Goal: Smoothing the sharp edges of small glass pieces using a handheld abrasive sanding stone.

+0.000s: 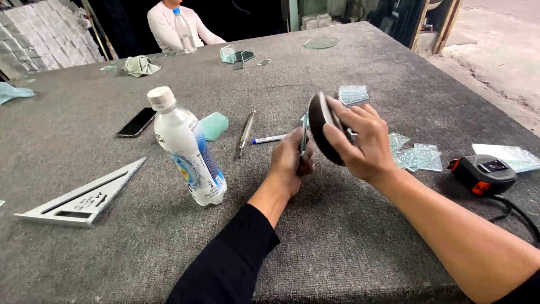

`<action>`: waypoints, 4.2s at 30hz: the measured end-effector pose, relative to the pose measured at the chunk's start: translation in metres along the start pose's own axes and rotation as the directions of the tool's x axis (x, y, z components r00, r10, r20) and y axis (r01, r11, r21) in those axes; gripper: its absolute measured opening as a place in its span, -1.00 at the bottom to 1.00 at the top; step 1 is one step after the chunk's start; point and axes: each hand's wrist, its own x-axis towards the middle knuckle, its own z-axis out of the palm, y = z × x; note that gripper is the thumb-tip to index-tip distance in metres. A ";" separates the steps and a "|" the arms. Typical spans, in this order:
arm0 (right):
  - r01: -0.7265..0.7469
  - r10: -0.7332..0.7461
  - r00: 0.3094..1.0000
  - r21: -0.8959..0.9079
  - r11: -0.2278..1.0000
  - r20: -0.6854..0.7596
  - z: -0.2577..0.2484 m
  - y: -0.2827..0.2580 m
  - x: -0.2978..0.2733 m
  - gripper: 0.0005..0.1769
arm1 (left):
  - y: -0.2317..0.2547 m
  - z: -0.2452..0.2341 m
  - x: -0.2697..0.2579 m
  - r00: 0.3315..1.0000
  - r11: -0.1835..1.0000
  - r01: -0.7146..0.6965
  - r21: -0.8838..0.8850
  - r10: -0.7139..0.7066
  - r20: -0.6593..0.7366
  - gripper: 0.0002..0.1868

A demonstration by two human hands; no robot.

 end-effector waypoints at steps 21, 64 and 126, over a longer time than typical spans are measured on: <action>0.109 -0.142 0.976 -0.194 0.975 -0.164 -0.006 0.037 0.008 -0.30 | 0.001 0.013 -0.029 0.971 0.987 0.004 0.163 -0.043 0.237 -0.69; -0.281 0.274 0.958 -0.090 0.955 -0.086 0.014 0.002 0.002 -0.37 | -0.015 0.021 -0.023 0.811 0.267 -0.538 0.799 0.424 0.404 -0.83; -0.303 0.337 0.908 -0.168 0.938 0.248 -0.011 -0.015 0.010 -0.40 | -0.026 -0.030 0.024 0.528 -0.388 -0.430 0.815 0.624 0.576 -0.80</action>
